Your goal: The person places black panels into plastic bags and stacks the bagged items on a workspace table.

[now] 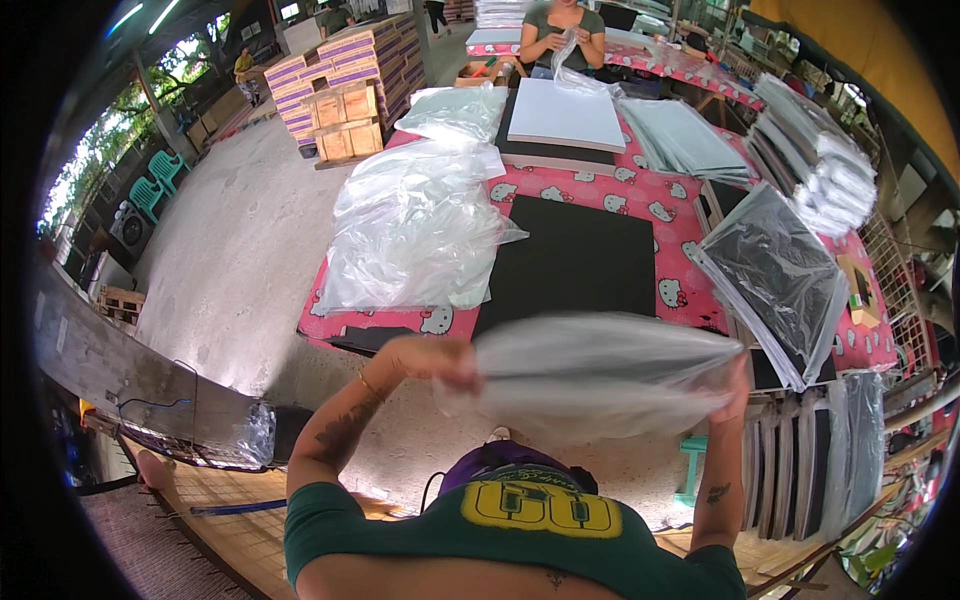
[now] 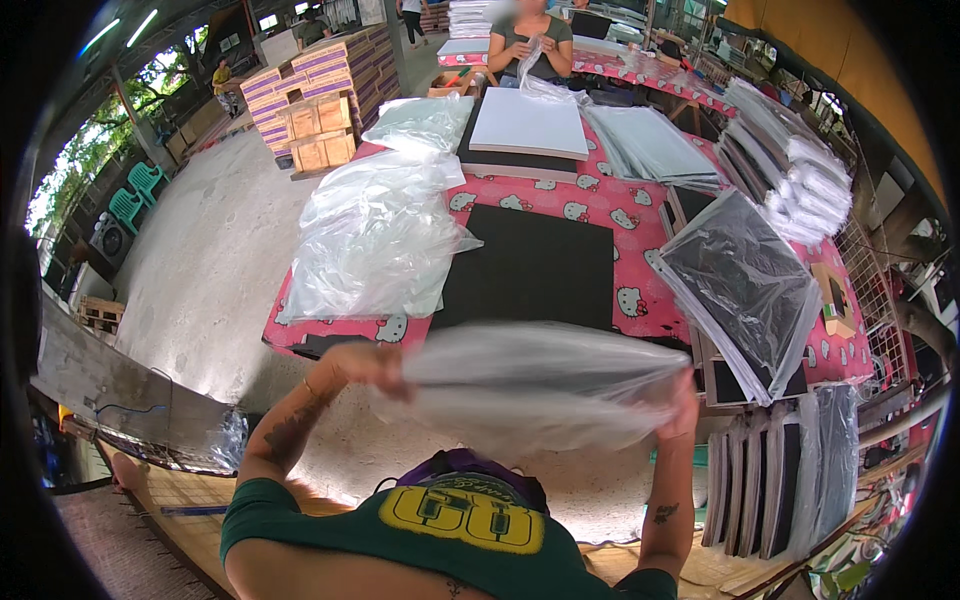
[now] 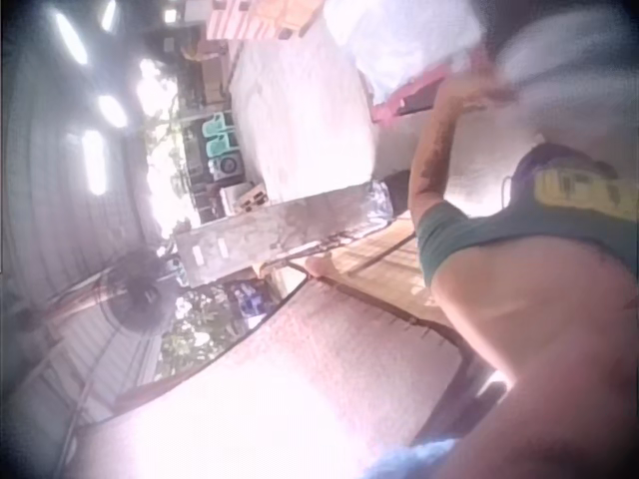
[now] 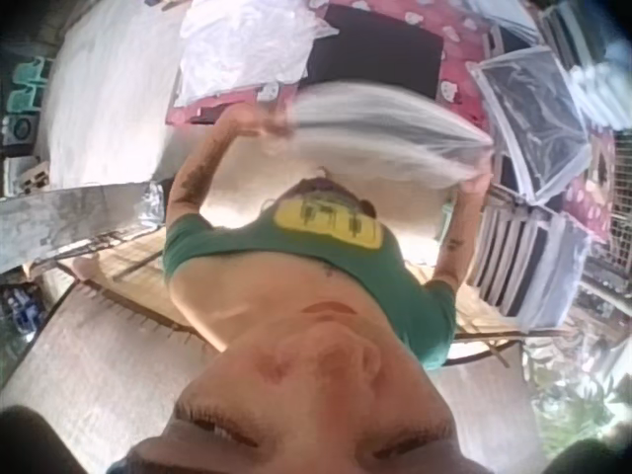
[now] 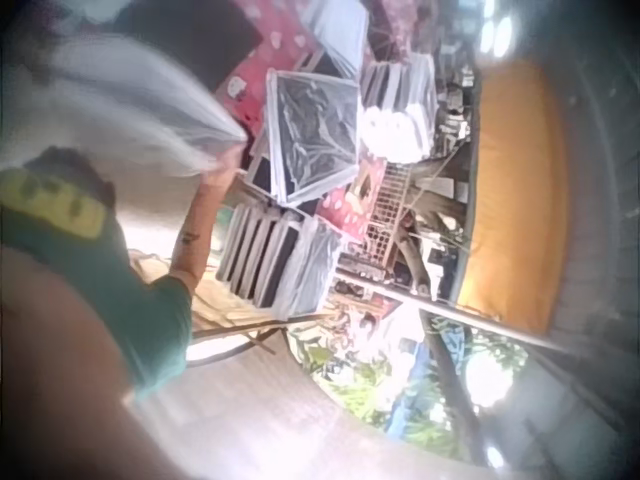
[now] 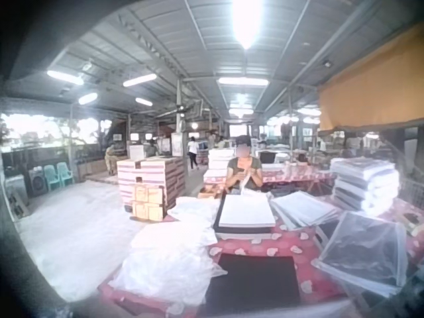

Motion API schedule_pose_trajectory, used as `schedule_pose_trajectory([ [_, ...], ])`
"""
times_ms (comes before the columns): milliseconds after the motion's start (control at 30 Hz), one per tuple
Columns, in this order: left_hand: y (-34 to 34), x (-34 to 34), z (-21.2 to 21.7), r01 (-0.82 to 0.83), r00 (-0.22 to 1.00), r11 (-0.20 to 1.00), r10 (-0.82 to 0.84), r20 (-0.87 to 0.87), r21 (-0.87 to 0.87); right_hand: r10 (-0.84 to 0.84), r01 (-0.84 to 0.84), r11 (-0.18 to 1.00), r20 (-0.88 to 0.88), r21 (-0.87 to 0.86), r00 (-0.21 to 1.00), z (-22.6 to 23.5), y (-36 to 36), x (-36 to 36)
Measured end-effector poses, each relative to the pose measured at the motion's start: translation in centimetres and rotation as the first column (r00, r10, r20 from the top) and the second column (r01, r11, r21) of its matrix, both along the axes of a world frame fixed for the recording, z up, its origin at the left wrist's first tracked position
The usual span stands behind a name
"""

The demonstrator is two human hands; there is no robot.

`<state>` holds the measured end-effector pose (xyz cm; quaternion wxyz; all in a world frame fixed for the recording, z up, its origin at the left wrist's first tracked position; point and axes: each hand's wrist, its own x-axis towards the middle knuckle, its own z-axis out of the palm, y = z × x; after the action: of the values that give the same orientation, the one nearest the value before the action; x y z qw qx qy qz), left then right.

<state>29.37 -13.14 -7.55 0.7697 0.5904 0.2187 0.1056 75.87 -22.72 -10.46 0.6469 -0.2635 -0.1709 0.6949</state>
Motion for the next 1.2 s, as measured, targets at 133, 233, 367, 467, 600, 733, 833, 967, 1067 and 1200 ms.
schedule_pose_trajectory([
  [133, -2.9, -0.8, -0.1, -0.436, 0.899, 0.899, 0.433, 0.062, 0.049, 0.467, -0.34, 0.879, 0.457, -0.336, 0.757, -6.6, -2.5, 4.4],
  [233, -2.2, -1.5, 0.8, -0.692, 0.704, 0.702, 0.708, 0.057, -0.172, 0.465, -0.668, 0.741, 0.769, -0.067, 0.438, -10.6, -5.1, 3.1],
  [367, -2.3, -3.6, -4.8, -0.694, 0.707, 0.69, 0.706, -0.02, -0.206, 0.481, -0.479, 0.861, 0.032, 0.173, 0.876, -7.6, -5.5, -1.0],
  [467, -4.1, -5.6, -13.0, -0.642, 0.712, 0.723, 0.686, 0.15, -0.256, 0.416, -0.41, 0.904, 0.032, -0.124, 0.909, -8.0, -6.7, -1.0],
  [600, -6.8, 1.6, -15.2, -0.878, 0.412, 0.428, 0.904, -0.117, 0.212, 0.149, 0.183, 0.943, 0.841, -0.279, 0.52, -14.2, -7.9, -3.3],
  [733, -7.3, 2.7, -18.9, -0.428, 0.433, 0.244, 0.9, -0.04, 0.87, -0.157, 0.404, 0.896, 0.983, 0.184, -0.098, -19.2, -7.2, -5.2],
  [833, -7.8, 4.3, -16.8, -0.305, 0.363, 0.354, 0.901, -0.236, 0.884, -0.24, 0.387, 0.879, 0.959, 0.279, -0.148, -17.4, -6.8, -7.0],
  [967, -7.0, 3.6, -11.2, -0.559, 0.421, 0.452, 0.877, -0.232, 0.696, -0.17, 0.473, 0.878, 0.973, 0.078, 0.156, -14.4, -6.9, -6.2],
  [1067, -4.1, 1.9, -7.6, -0.777, 0.593, 0.577, 0.805, -0.018, 0.253, -0.146, 0.261, 0.965, 0.798, -0.014, 0.585, -12.3, -6.6, -1.8],
  [1200, -0.4, -3.0, -1.8, -0.755, 0.654, 0.464, 0.482, 0.584, 0.463, -0.226, 0.106, 0.934, 0.336, 0.342, 0.914, -0.6, -5.1, -1.6],
])
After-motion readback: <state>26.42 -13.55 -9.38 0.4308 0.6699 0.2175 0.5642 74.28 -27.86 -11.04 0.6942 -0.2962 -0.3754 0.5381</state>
